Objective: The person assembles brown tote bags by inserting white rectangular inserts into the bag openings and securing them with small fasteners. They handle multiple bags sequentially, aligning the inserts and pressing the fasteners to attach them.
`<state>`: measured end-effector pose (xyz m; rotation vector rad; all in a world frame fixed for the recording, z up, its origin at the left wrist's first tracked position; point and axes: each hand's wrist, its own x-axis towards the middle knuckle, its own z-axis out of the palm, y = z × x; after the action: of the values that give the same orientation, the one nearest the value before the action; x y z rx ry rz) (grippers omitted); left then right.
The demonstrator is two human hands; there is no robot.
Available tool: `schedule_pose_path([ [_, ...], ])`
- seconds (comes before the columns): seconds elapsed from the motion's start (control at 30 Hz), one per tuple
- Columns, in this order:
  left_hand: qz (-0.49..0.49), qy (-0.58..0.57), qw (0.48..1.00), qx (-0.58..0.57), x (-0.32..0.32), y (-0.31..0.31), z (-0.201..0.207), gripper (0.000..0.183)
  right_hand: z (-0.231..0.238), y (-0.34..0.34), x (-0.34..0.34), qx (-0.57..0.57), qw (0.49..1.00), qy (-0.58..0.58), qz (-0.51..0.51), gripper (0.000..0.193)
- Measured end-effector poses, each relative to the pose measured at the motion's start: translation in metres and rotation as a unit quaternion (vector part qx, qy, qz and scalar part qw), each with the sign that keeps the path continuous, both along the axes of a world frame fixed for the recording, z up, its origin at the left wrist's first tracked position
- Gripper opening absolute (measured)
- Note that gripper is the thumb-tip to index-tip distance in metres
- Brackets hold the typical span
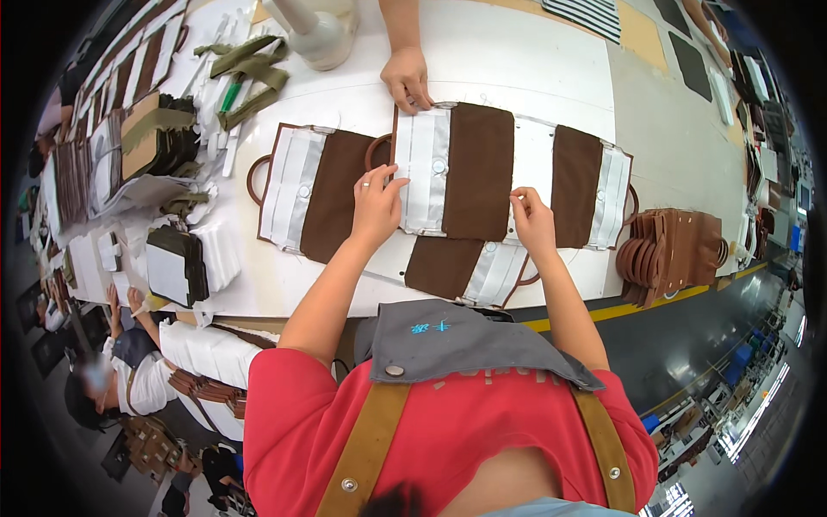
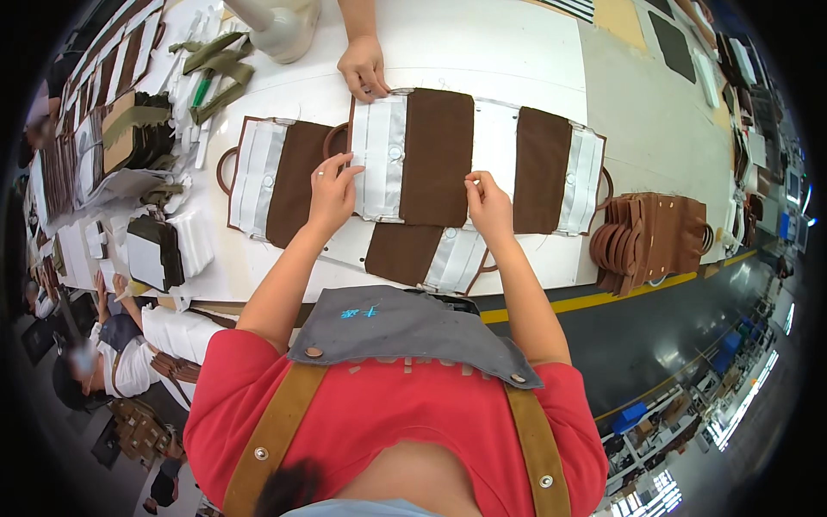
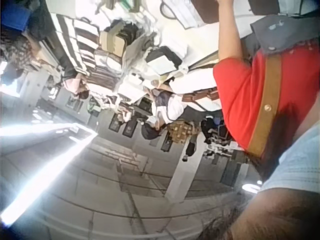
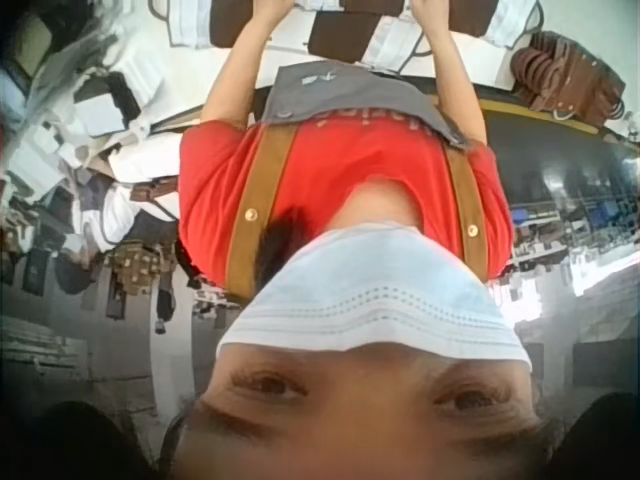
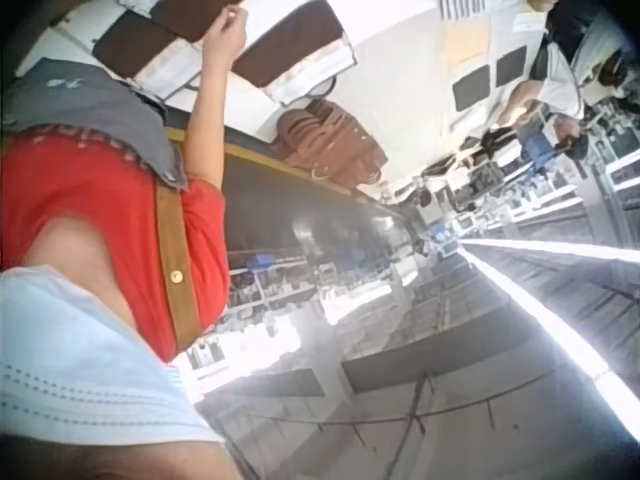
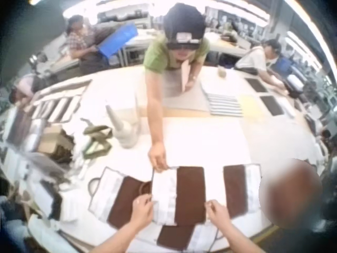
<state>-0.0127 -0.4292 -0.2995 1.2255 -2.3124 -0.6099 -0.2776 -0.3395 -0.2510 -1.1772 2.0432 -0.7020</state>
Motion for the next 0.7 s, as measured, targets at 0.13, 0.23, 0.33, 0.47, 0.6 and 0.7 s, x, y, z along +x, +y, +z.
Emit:
schedule_pose_path([
  [0.13, 0.004, -0.025, 0.998, -0.051, -0.016, -0.007, 0.002, 0.027, -0.022, -0.012, 0.001, -0.059, 0.997, 0.006, 0.041, 0.009],
  [0.23, 0.015, -0.018, 0.999, -0.023, -0.02, -0.007, -0.002, 0.027, -0.037, -0.035, 0.0, -0.142, 0.986, 0.019, 0.08, 0.01],
  [0.33, -0.001, -0.023, 1.0, -0.021, -0.025, -0.011, -0.004, 0.029, -0.045, -0.064, -0.001, -0.184, 0.974, 0.053, 0.124, 0.012],
  [0.47, -0.026, -0.038, 0.999, -0.025, -0.048, -0.031, 0.002, 0.031, -0.051, -0.119, -0.004, -0.253, 0.947, 0.129, 0.153, 0.016],
  [0.6, -0.037, -0.068, 0.997, -0.03, -0.072, -0.053, -0.004, 0.037, -0.071, -0.16, -0.008, -0.251, 0.938, 0.164, 0.175, 0.02],
  [0.7, -0.049, -0.091, 0.993, -0.052, -0.087, -0.068, -0.013, 0.039, -0.075, -0.175, -0.01, -0.15, 0.955, 0.147, 0.208, 0.022],
])
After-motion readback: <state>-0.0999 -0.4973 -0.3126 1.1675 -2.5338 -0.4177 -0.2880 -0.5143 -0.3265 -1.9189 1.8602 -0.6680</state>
